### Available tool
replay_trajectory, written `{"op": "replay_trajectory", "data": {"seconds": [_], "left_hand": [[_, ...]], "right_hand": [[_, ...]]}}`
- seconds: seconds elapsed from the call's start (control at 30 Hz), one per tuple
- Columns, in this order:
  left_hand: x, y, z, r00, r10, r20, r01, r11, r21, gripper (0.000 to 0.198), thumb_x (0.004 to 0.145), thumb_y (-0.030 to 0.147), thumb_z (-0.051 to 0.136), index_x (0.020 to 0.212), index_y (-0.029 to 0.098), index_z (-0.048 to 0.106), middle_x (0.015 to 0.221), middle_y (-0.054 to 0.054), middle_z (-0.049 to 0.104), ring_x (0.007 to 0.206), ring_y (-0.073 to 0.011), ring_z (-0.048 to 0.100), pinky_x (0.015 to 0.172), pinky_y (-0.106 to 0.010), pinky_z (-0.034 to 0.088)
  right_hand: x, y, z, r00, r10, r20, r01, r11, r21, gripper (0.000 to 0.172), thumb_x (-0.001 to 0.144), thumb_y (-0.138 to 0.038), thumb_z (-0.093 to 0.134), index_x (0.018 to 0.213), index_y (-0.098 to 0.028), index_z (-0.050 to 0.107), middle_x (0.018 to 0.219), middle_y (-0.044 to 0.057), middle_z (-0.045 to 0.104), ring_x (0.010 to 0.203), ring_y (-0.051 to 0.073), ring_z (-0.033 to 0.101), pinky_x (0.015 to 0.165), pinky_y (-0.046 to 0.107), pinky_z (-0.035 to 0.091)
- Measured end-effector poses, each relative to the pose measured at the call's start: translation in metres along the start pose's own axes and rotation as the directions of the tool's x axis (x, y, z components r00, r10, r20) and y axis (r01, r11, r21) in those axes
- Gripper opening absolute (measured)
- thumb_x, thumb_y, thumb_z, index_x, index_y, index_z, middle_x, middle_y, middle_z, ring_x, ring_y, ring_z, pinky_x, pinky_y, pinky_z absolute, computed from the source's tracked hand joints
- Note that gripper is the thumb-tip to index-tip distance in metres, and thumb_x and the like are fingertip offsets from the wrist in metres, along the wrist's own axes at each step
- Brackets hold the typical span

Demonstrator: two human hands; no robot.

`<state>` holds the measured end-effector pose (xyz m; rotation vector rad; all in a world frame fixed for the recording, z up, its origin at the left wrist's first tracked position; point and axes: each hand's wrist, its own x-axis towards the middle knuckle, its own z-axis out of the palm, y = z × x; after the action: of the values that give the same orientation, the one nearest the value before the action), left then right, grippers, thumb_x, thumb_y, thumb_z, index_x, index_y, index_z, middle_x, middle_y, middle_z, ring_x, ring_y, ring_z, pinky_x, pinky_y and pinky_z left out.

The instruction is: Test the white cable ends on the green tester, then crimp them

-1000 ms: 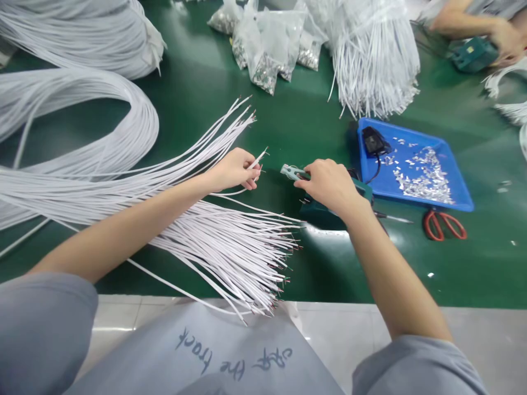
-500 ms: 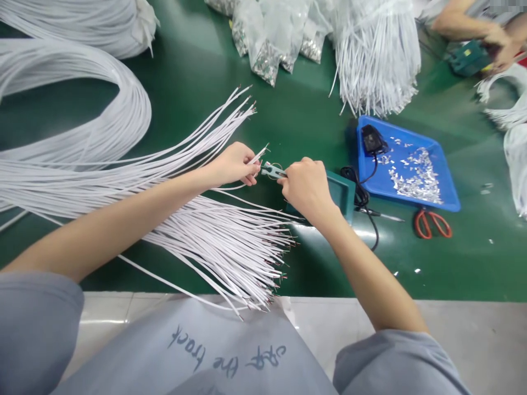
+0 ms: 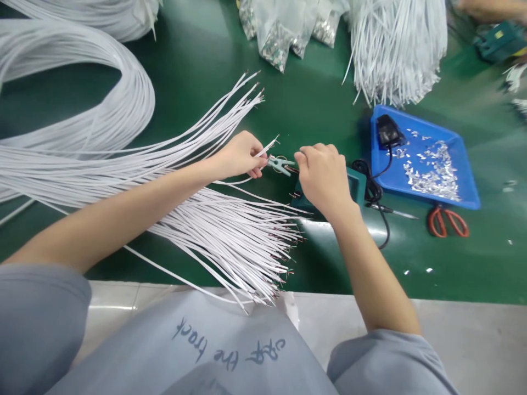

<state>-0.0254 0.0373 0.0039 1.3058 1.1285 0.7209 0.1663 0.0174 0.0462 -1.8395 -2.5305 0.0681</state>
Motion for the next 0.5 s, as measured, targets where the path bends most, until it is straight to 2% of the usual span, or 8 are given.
{"op": "replay_trajectory", "data": {"seconds": [0.07,0.13,0.23,0.3,0.33,0.4,0.47,0.5], "left_hand": [[0.000,0.000,0.000,1.000,0.007,0.005,-0.007,1.000,-0.004,0.015,0.075,0.002,0.067,0.062,0.008,0.061,0.049,-0.004,0.056,0.050,-0.0191,0.066,0.048,-0.028,0.055],[-0.001,0.001,-0.001,1.000,-0.002,0.005,0.002,1.000,0.006,0.016,0.077,0.002,0.064,0.062,0.008,0.061,0.049,-0.004,0.057,0.050,-0.0193,0.066,0.048,-0.028,0.055],[-0.002,0.003,-0.001,1.000,-0.027,-0.003,0.027,0.999,0.021,0.017,0.078,0.001,0.061,0.062,0.009,0.060,0.052,-0.004,0.059,0.052,-0.0182,0.066,0.049,-0.027,0.055],[-0.002,0.004,-0.001,1.000,-0.023,-0.007,0.023,0.999,0.023,0.016,0.078,0.002,0.060,0.064,0.009,0.060,0.054,-0.004,0.060,0.052,-0.0168,0.066,0.050,-0.027,0.053],[-0.001,0.004,-0.001,1.000,-0.017,-0.011,0.017,1.000,0.023,0.016,0.079,0.002,0.059,0.064,0.010,0.060,0.055,-0.004,0.060,0.051,-0.0159,0.065,0.050,-0.026,0.052],[-0.001,0.005,-0.002,1.000,0.009,-0.021,-0.008,0.999,0.037,0.016,0.079,0.004,0.058,0.065,0.011,0.060,0.056,-0.002,0.059,0.050,-0.0132,0.061,0.050,-0.025,0.048],[-0.001,0.006,-0.003,0.996,0.078,-0.038,-0.074,0.992,0.098,0.019,0.079,0.006,0.059,0.061,0.012,0.058,0.053,0.001,0.054,0.049,-0.0096,0.054,0.050,-0.022,0.041],[-0.001,0.006,-0.004,0.992,0.116,-0.042,-0.109,0.984,0.142,0.022,0.079,0.007,0.060,0.058,0.013,0.056,0.052,0.002,0.051,0.048,-0.0082,0.049,0.050,-0.022,0.036]], "right_hand": [[0.000,0.006,0.005,0.997,0.031,-0.065,-0.030,0.999,0.024,0.043,0.098,-0.028,0.032,0.120,-0.013,0.065,0.113,0.018,0.066,0.105,0.032,0.057,0.089,0.046,0.043],[-0.001,0.012,0.007,0.996,0.034,-0.080,-0.032,0.999,0.035,0.042,0.097,-0.028,0.035,0.124,-0.011,0.063,0.113,0.019,0.066,0.106,0.032,0.057,0.091,0.046,0.044],[-0.003,0.016,0.004,0.993,0.044,-0.111,-0.041,0.999,0.024,0.039,0.096,-0.026,0.038,0.119,-0.010,0.064,0.110,0.020,0.066,0.105,0.033,0.057,0.091,0.049,0.045],[-0.007,0.011,0.001,0.979,0.006,-0.202,0.002,0.999,0.042,0.035,0.096,-0.025,0.038,0.111,-0.012,0.068,0.106,0.019,0.067,0.104,0.032,0.058,0.092,0.049,0.046],[-0.010,0.006,0.000,0.965,-0.050,-0.258,0.071,0.995,0.074,0.033,0.096,-0.024,0.039,0.106,-0.015,0.069,0.104,0.017,0.068,0.102,0.031,0.059,0.092,0.049,0.047],[-0.016,-0.010,0.001,0.911,-0.247,-0.331,0.312,0.937,0.160,0.029,0.095,-0.022,0.041,0.102,-0.020,0.070,0.103,0.013,0.070,0.100,0.027,0.061,0.092,0.046,0.049],[-0.020,-0.029,0.007,0.819,-0.475,-0.322,0.549,0.812,0.199,0.028,0.094,-0.020,0.043,0.104,-0.022,0.069,0.105,0.010,0.071,0.104,0.024,0.062,0.094,0.044,0.051],[-0.021,-0.038,0.012,0.772,-0.562,-0.296,0.624,0.758,0.188,0.029,0.094,-0.018,0.042,0.105,-0.021,0.069,0.107,0.010,0.070,0.106,0.023,0.062,0.096,0.043,0.052]]}}
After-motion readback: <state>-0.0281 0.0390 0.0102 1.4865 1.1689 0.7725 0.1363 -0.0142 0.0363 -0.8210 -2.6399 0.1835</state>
